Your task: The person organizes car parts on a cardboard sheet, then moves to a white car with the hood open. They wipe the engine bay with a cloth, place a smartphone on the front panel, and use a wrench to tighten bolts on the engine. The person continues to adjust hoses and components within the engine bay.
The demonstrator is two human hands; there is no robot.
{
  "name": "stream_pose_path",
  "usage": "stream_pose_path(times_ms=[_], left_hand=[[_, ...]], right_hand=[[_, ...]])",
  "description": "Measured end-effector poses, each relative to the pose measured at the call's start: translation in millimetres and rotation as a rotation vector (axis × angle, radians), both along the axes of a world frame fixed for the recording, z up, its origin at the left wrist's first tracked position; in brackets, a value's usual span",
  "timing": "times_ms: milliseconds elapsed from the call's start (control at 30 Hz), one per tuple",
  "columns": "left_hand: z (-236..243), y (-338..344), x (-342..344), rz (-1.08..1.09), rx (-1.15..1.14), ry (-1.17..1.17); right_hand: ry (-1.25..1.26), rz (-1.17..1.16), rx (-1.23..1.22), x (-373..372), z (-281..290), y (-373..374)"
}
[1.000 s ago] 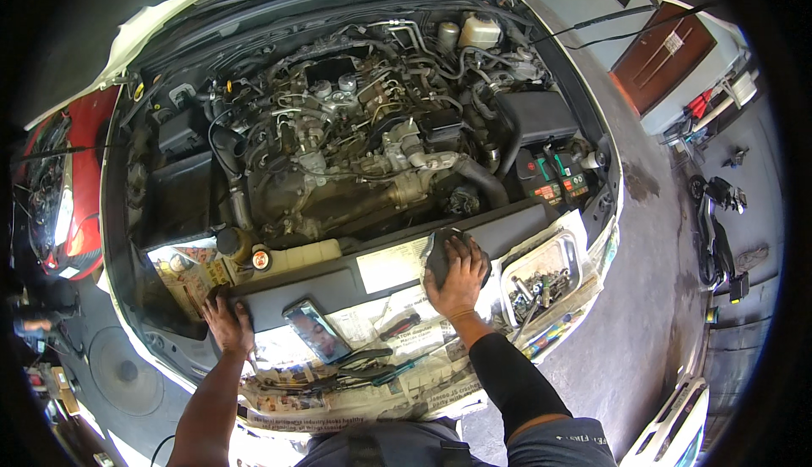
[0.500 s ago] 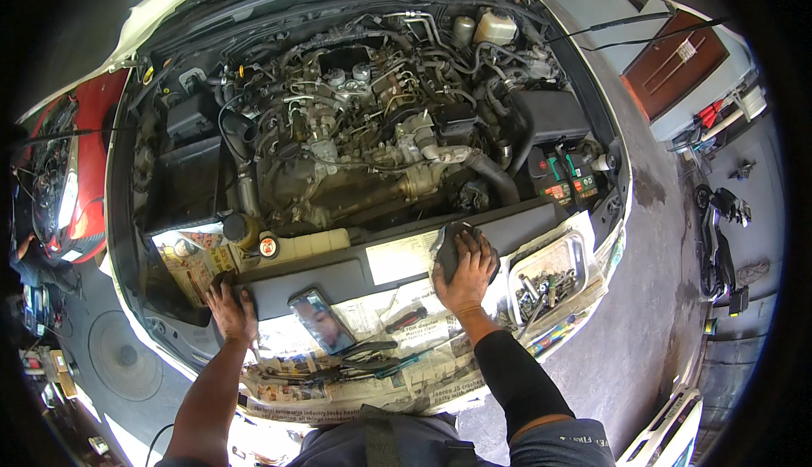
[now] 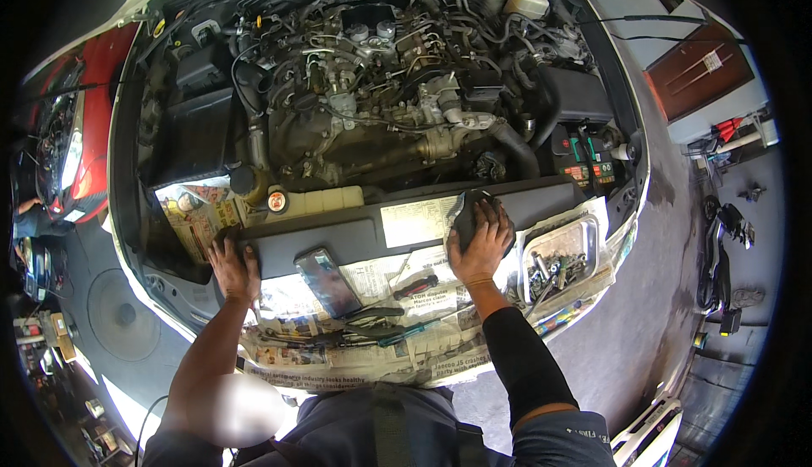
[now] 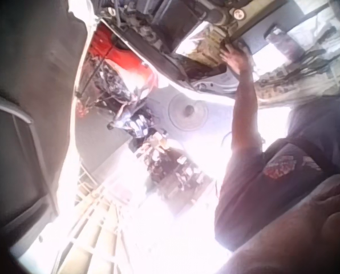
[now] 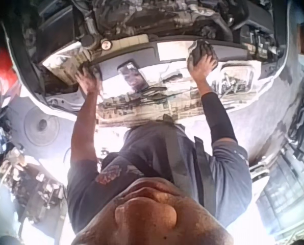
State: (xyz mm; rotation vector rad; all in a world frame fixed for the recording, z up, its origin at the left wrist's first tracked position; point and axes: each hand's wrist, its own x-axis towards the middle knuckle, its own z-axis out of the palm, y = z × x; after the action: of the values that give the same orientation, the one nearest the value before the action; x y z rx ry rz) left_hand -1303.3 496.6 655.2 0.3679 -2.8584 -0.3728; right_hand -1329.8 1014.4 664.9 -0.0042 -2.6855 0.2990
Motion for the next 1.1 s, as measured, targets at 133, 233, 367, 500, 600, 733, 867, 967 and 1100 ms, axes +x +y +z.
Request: stream_pose_path(times_ms=[133,233,367,500,600,733,867,967,1100], left_hand=[[-8,-2,2,0.07,-0.028,-0.065],[-9,-3,4,0.066,-0.022,-0.073],[-1,0,2,0.028,0.013,-0.038],[9,3,1,0.042,0.03,-0.119],[11,5,1,0.051,0.026,-0.119],[9,8,2,0.061,0.003,-0.029],[14,9,1,0.039,0.003,-0.01],[18,9,0,0.042,0.018,-0.05],[18,10,0,0.043,-0.002,-0.019]], right_hand=[[0.0,0.004,0.006,0,-2,1],[0.004,0.005,0.017,2,-6,2],[0.041,0.03,0.046,0,-10,3],[0.065,0.031,0.069,-1,-12,3],[0.069,0.036,0.075,-1,-12,3],[0.064,0.03,0.067,0,-13,2],[0.053,0.024,0.055,0,-14,2],[0.056,0.027,0.06,1,-14,2],[0.021,-0.018,0.075,1,-16,3]])
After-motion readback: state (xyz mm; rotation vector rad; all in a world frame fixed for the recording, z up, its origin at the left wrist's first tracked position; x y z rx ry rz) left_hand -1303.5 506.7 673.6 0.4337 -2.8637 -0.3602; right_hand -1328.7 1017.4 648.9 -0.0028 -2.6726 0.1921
